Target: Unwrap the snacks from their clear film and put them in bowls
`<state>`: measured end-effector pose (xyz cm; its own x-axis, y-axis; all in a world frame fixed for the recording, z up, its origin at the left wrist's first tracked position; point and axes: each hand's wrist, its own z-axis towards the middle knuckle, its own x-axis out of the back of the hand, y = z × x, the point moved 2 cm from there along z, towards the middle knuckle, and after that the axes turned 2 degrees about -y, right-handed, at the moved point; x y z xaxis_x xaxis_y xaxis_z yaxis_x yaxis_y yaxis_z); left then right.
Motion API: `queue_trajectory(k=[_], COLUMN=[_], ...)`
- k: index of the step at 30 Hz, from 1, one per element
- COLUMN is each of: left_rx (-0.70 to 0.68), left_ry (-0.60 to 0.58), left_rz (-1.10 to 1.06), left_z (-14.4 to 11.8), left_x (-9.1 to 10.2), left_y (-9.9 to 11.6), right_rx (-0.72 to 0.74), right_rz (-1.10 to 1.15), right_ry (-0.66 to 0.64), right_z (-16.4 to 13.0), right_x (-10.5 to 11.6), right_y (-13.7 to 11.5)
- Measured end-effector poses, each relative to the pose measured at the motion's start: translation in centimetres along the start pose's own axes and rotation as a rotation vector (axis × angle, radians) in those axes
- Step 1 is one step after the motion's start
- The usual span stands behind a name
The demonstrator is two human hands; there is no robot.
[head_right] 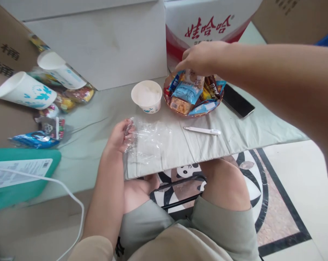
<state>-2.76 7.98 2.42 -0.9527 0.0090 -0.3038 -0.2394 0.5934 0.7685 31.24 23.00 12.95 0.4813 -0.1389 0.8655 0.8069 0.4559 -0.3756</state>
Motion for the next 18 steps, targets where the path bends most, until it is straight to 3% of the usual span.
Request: queue_trajectory(k=[3,4,8,12,15,18], left_rx=[-0.003,-0.002,-0.002,-0.011,-0.031,-0.044], left_ry=[0.012,0.016,0.023,0.036,0.058,0.076], left_rz=[0.0,0.002,0.005,0.001,0.017,0.039], left_z=[0.0,0.0,0.0,-0.2,-0.4,-0.6], left_x=[-0.1,-0.2,-0.4,-0.7,-0.9,-1.0], left_y=[0.0,0.0,0.3,0.3,0.2,0.0], right_rx=[0.172,0.196,0.155,-0.109,-0.266,-0.245], right_rz=[-0.227,-0.287,-0.468,-0.69,-0.695,-0.625], right_ry=[-0.478,-0.518,-0.554,-0.522,-0.418,-0.28], right_z=[-0.7,-0.8,-0.7,-1.5,-3.2,-4.6], right_x=[-1.3,-1.6,-1.8,1.3,4.1,4.8], right_y=[-1.5,-2.1,-4.4,-5.9,-6.7,-7.1])
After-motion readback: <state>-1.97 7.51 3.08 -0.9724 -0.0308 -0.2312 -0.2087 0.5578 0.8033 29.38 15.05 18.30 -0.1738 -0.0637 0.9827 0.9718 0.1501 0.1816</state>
